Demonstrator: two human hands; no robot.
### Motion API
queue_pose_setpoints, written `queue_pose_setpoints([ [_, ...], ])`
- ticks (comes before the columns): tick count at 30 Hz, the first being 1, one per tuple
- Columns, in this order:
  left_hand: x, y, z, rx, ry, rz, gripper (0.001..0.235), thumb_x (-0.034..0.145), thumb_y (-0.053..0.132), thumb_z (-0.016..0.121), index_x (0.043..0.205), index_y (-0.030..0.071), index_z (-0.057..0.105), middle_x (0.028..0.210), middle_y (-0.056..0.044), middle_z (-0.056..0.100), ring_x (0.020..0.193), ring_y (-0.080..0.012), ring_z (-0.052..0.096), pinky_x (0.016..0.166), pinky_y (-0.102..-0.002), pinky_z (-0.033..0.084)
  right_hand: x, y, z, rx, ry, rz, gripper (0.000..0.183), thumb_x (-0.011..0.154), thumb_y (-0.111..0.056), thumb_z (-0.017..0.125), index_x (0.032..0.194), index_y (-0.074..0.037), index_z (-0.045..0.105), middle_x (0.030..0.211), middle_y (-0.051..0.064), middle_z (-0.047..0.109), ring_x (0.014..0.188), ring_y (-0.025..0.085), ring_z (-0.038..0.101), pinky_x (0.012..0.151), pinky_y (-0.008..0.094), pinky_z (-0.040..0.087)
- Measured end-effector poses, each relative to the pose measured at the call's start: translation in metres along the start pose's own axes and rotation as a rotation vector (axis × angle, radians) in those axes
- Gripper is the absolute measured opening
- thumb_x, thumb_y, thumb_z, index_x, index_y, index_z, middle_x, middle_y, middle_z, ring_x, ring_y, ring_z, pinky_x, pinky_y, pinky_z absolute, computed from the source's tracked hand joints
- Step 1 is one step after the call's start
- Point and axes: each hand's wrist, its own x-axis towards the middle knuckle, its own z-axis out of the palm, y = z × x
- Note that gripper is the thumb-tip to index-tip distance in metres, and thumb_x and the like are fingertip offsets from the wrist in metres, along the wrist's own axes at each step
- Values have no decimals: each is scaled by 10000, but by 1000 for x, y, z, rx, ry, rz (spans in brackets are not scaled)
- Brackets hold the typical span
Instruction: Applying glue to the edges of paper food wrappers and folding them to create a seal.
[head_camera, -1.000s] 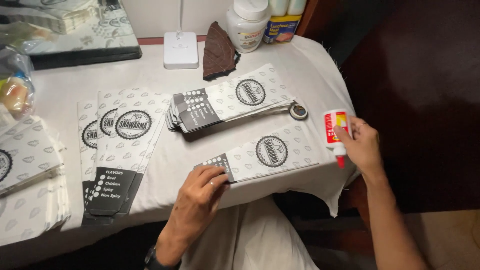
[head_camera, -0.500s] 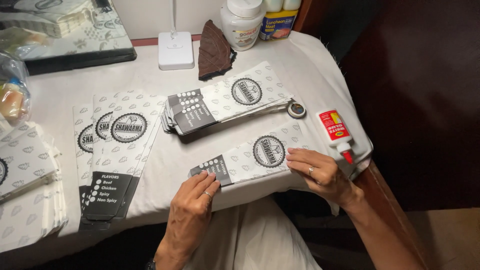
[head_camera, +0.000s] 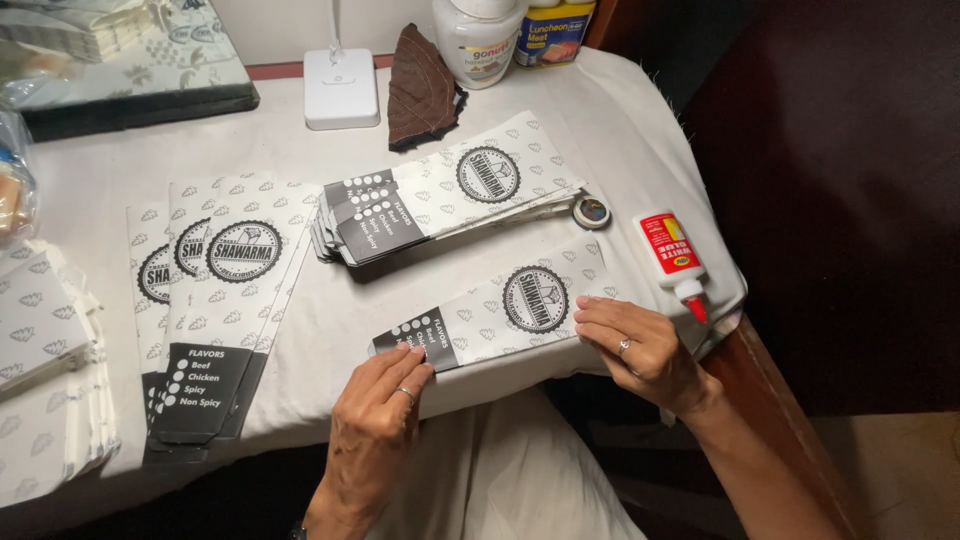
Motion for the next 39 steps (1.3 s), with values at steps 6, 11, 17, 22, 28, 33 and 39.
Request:
queue_pose_setpoints([
  [6,-2,-1,3,11,11,-1,163,887,-120,652,1002,-37,734,1070,-190,766,1018,-361,730,883,-458,616,3,-2,-1,-27,15,-19,166,892,160,650,1044,96,676,1070,226,724,1063,393,735,955,457,640],
  [11,-3,-1,4,5,29,1,117,908,-84,678,1004,-33,724,1074,-195,763,1015,-371,733,872,-462,623,2,-6,3,-73,42,-29,167,875,175,656,1026,109,676,1041,239,728,1021,396,745,934,463,651],
  [17,-3,0,3,10,38,3,124,916,-90,653,1000,-35,726,1079,-193,761,1033,-374,733,874,-459,626,2,-10,6,-95,67,-16,140,892,170,632,1017,110,657,1039,231,718,1034,409,738,928,469,644],
  [22,-4,3,2,19,47,-3,120,939,-66,630,1003,-31,725,1089,-187,760,1047,-374,732,891,-465,621,0,-12,8,-112,80,-19,140,892,177,627,1012,109,651,1032,228,715,1037,410,737,916,467,645],
  [28,-13,9,-3,149,-72,43,377,1025,-45,499,1335,94,662,1255,-226,680,1199,-428,661,1096,-537,517,-10,-16,14,-63,96,-6,184,904,149,578,1063,99,654,1125,233,691,1108,441,704,992,507,619],
  [33,-21,9,1,83,-101,22,465,988,-121,443,1366,75,630,1343,-290,614,1277,-514,591,1119,-620,478,-15,-19,23,-198,83,51,267,948,-140,732,1210,-86,728,1118,153,644,1118,356,681,1026,510,599],
  [39,-23,12,7,117,-71,26,465,973,-126,464,1356,82,625,1339,-302,603,1294,-514,578,1115,-653,468,30,-44,30,-182,195,164,126,928,-27,709,834,38,655,968,166,675,949,407,672,884,490,566],
])
